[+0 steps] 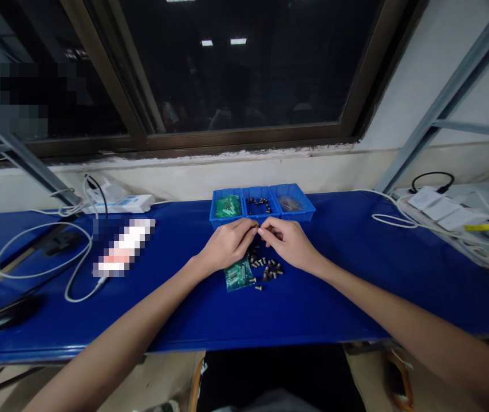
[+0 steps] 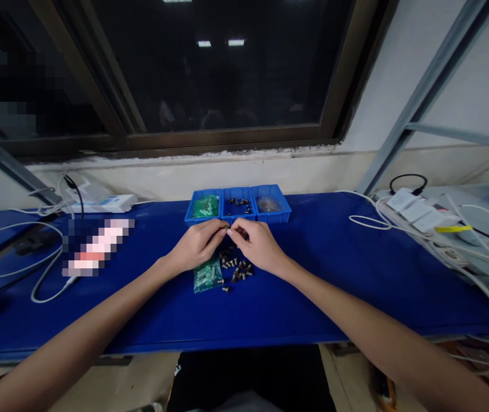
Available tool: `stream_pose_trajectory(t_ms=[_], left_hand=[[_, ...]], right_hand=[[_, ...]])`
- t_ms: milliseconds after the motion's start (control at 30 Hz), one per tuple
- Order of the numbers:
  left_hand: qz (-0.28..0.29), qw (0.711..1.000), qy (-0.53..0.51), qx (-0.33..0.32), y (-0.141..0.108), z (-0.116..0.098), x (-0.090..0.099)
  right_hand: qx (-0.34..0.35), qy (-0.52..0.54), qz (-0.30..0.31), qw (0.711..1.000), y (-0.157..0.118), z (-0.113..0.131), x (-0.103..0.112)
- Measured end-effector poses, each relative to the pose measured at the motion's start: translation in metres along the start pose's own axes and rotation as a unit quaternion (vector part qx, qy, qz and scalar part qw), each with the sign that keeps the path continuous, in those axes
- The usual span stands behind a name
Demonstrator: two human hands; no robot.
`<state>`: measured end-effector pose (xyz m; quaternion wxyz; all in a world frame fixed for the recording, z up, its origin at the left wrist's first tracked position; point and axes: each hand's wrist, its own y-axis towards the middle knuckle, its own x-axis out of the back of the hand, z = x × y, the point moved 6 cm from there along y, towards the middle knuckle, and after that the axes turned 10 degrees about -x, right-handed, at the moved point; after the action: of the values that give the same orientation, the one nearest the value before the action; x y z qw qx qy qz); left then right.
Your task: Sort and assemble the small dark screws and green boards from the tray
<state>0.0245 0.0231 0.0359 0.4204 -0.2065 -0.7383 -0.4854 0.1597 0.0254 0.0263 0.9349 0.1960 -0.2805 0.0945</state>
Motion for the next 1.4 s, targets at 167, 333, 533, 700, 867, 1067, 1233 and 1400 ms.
stream_pose_trajectory(t_ms=[167,333,533,700,867,1067,1233,1400], left_hand=[[0.003,0.998,0.057,-0.003,-0.001,0.001,0.000],[0.021,0.995,0.100,-0.022,-0.002,0.000,-0.003],[0.011,0.997,0.080,-0.015,-0.002,0.001,-0.002],[-0.017,0.997,0.069,0.005,-0.003,0.002,0.001],[-0.056,0.995,0.074,0.037,-0.002,0.003,0.008],[-0.051,0.994,0.075,0.054,-0.003,0.006,0.007],[-0.020,0.996,0.073,0.039,-0.003,0.007,0.003],[0.009,0.994,0.098,0.052,-0.003,0.009,0.001]], right_hand=[[-0.002,0.022,-0.013,1.000,0.001,-0.001,0.003],[0.007,0.035,0.003,0.999,0.002,-0.003,0.000],[0.023,0.019,0.002,1.000,0.003,-0.006,-0.001],[0.016,0.023,0.011,1.000,0.006,-0.006,0.000],[-0.164,0.245,0.015,0.956,0.028,-0.029,0.011],[-0.236,0.355,0.059,0.903,0.031,-0.040,0.023],[-0.207,0.190,0.100,0.955,0.021,-0.039,0.011],[-0.052,-0.014,0.097,0.994,0.013,-0.025,-0.012]])
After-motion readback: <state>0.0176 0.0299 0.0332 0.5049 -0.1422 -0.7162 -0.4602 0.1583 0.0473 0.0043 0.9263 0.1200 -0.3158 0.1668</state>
